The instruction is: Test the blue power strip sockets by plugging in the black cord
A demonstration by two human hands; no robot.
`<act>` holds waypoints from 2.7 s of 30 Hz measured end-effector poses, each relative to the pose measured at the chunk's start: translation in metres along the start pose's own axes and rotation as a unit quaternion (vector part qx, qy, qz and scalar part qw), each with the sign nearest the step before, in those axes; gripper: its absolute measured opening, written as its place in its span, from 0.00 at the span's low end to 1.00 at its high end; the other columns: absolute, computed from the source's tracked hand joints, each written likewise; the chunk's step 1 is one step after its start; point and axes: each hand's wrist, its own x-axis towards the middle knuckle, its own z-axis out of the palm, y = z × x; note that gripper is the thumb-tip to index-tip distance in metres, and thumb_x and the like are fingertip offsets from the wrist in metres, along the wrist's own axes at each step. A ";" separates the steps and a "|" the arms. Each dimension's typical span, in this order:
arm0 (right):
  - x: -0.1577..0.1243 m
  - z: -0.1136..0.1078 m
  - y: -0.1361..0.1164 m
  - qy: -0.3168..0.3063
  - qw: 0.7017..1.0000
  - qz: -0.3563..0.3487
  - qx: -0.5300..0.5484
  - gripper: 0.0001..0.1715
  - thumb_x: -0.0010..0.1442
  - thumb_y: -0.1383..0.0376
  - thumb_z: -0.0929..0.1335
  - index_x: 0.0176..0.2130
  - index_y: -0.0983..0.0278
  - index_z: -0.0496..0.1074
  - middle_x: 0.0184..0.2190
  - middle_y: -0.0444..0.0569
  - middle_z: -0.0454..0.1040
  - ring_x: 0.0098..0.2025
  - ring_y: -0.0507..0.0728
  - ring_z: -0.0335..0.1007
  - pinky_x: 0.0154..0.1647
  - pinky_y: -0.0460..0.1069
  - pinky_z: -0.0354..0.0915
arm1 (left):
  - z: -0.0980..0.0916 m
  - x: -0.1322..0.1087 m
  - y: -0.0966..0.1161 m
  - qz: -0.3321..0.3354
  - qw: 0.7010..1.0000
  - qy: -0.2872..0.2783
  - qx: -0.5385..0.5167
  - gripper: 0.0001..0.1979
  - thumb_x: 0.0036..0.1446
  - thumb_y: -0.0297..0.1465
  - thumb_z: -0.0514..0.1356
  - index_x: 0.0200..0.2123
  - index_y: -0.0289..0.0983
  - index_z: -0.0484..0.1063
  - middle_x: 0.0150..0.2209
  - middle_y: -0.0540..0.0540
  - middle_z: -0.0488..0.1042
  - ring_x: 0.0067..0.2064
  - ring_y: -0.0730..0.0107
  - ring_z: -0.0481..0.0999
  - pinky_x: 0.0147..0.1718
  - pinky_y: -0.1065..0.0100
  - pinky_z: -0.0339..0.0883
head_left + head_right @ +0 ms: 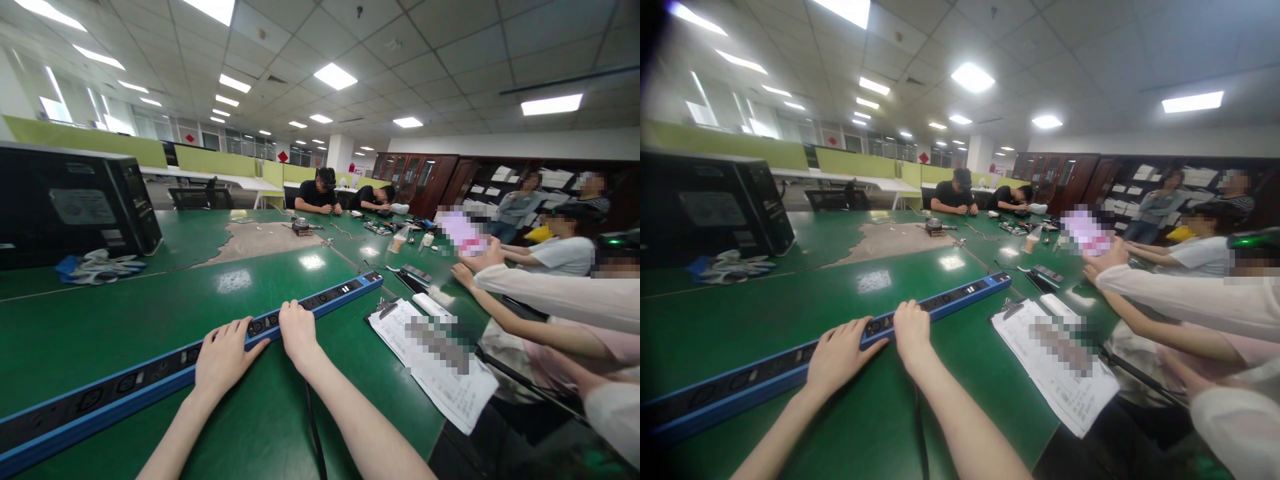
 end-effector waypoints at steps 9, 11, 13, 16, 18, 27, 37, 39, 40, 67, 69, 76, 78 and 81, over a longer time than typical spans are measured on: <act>0.000 -0.004 0.011 -0.010 1.000 -0.008 0.010 0.09 0.65 0.76 0.60 0.43 0.66 0.66 0.40 0.56 0.73 0.38 0.58 0.77 0.36 0.50 0.73 | 0.004 0.000 0.000 -0.001 1.000 0.005 0.001 0.31 0.62 0.53 0.52 0.60 0.39 0.66 0.57 0.37 0.73 0.58 0.47 0.70 0.58 0.54 0.55; -0.001 -0.005 0.011 -0.006 1.000 -0.008 0.012 0.09 0.65 0.75 0.60 0.42 0.67 0.66 0.39 0.56 0.73 0.38 0.57 0.77 0.36 0.49 0.73 | 0.005 0.000 0.000 -0.001 1.000 0.003 0.001 0.31 0.61 0.53 0.53 0.60 0.39 0.66 0.57 0.37 0.73 0.58 0.47 0.69 0.57 0.53 0.56; -0.001 -0.005 0.011 -0.004 1.000 -0.008 0.011 0.08 0.65 0.75 0.60 0.42 0.67 0.66 0.39 0.56 0.73 0.38 0.57 0.77 0.36 0.49 0.73 | 0.004 0.001 0.000 0.001 1.000 0.004 0.001 0.31 0.62 0.53 0.52 0.60 0.39 0.66 0.57 0.37 0.73 0.58 0.47 0.69 0.57 0.53 0.56; -0.001 -0.008 0.011 -0.009 1.000 -0.011 0.012 0.09 0.65 0.75 0.60 0.42 0.67 0.66 0.39 0.56 0.73 0.38 0.57 0.77 0.36 0.49 0.73 | 0.003 0.001 0.000 0.003 1.000 0.007 -0.005 0.31 0.61 0.53 0.52 0.59 0.39 0.66 0.57 0.37 0.73 0.57 0.47 0.70 0.57 0.53 0.56; -0.001 -0.010 0.011 -0.018 1.000 -0.014 0.015 0.10 0.66 0.75 0.60 0.43 0.66 0.66 0.40 0.56 0.73 0.38 0.58 0.77 0.35 0.51 0.73 | 0.002 0.001 0.001 -0.002 1.000 0.005 -0.009 0.31 0.61 0.53 0.53 0.59 0.39 0.67 0.57 0.37 0.73 0.57 0.48 0.70 0.57 0.54 0.56; -0.002 -0.008 0.012 -0.013 1.000 -0.012 0.014 0.09 0.65 0.75 0.60 0.43 0.66 0.66 0.40 0.56 0.73 0.38 0.57 0.77 0.36 0.49 0.73 | 0.003 0.002 0.001 -0.003 1.000 -0.001 -0.003 0.32 0.61 0.53 0.52 0.60 0.39 0.66 0.56 0.37 0.73 0.58 0.48 0.70 0.57 0.54 0.56; -0.002 -0.008 0.011 -0.012 1.000 -0.009 0.017 0.10 0.65 0.75 0.60 0.43 0.66 0.66 0.40 0.56 0.73 0.38 0.58 0.77 0.36 0.51 0.73 | 0.004 0.001 -0.001 0.006 1.000 0.012 -0.001 0.31 0.61 0.53 0.53 0.59 0.38 0.67 0.55 0.37 0.74 0.57 0.47 0.71 0.57 0.54 0.57; -0.002 -0.008 0.011 -0.016 1.000 -0.010 0.014 0.10 0.66 0.75 0.60 0.44 0.66 0.66 0.40 0.56 0.73 0.38 0.58 0.77 0.36 0.50 0.73 | 0.005 0.001 -0.001 0.006 1.000 0.010 -0.003 0.31 0.61 0.53 0.53 0.59 0.39 0.67 0.55 0.37 0.74 0.57 0.47 0.71 0.56 0.54 0.57; -0.002 -0.008 0.010 -0.019 1.000 -0.011 0.012 0.10 0.66 0.75 0.60 0.44 0.66 0.66 0.40 0.56 0.73 0.38 0.58 0.77 0.36 0.50 0.73 | 0.005 0.001 -0.001 0.006 1.000 0.009 -0.004 0.31 0.61 0.53 0.53 0.59 0.39 0.67 0.55 0.37 0.74 0.57 0.47 0.71 0.56 0.54 0.57; 0.032 0.004 0.033 -0.141 0.981 -0.109 0.075 0.14 0.72 0.56 0.58 0.51 0.61 0.61 0.42 0.55 0.77 0.44 0.63 0.76 0.41 0.52 0.62 | -0.013 -0.002 -0.028 0.014 0.996 -0.019 -0.091 0.31 0.56 0.49 0.65 0.59 0.44 0.65 0.54 0.44 0.74 0.54 0.54 0.71 0.54 0.58 0.60; 0.031 0.007 0.032 -0.141 0.980 -0.115 0.085 0.14 0.73 0.56 0.58 0.51 0.61 0.60 0.42 0.55 0.77 0.44 0.63 0.76 0.41 0.51 0.62 | -0.014 -0.001 -0.030 0.011 0.995 -0.021 -0.095 0.31 0.55 0.49 0.65 0.59 0.44 0.66 0.53 0.44 0.74 0.53 0.54 0.71 0.53 0.58 0.60; 0.038 0.014 0.024 -0.147 0.981 -0.113 0.059 0.13 0.73 0.57 0.57 0.53 0.59 0.60 0.42 0.55 0.77 0.42 0.63 0.76 0.41 0.51 0.60 | -0.015 0.000 -0.031 -0.001 0.995 -0.025 -0.096 0.32 0.54 0.49 0.66 0.59 0.44 0.66 0.53 0.43 0.74 0.53 0.54 0.71 0.53 0.57 0.60; 0.041 0.015 0.027 -0.152 0.979 -0.119 0.069 0.14 0.73 0.55 0.57 0.52 0.59 0.60 0.41 0.54 0.77 0.42 0.62 0.76 0.40 0.50 0.59 | -0.015 0.000 -0.029 -0.007 0.995 -0.028 -0.094 0.32 0.54 0.49 0.66 0.58 0.43 0.66 0.53 0.43 0.74 0.53 0.54 0.71 0.53 0.57 0.60; 0.047 0.016 0.034 -0.174 0.971 -0.137 0.089 0.16 0.72 0.52 0.57 0.50 0.59 0.62 0.40 0.53 0.77 0.43 0.61 0.75 0.39 0.49 0.59 | -0.015 0.000 -0.027 -0.013 0.995 -0.030 -0.090 0.32 0.54 0.48 0.66 0.59 0.44 0.66 0.53 0.43 0.74 0.54 0.53 0.71 0.54 0.57 0.59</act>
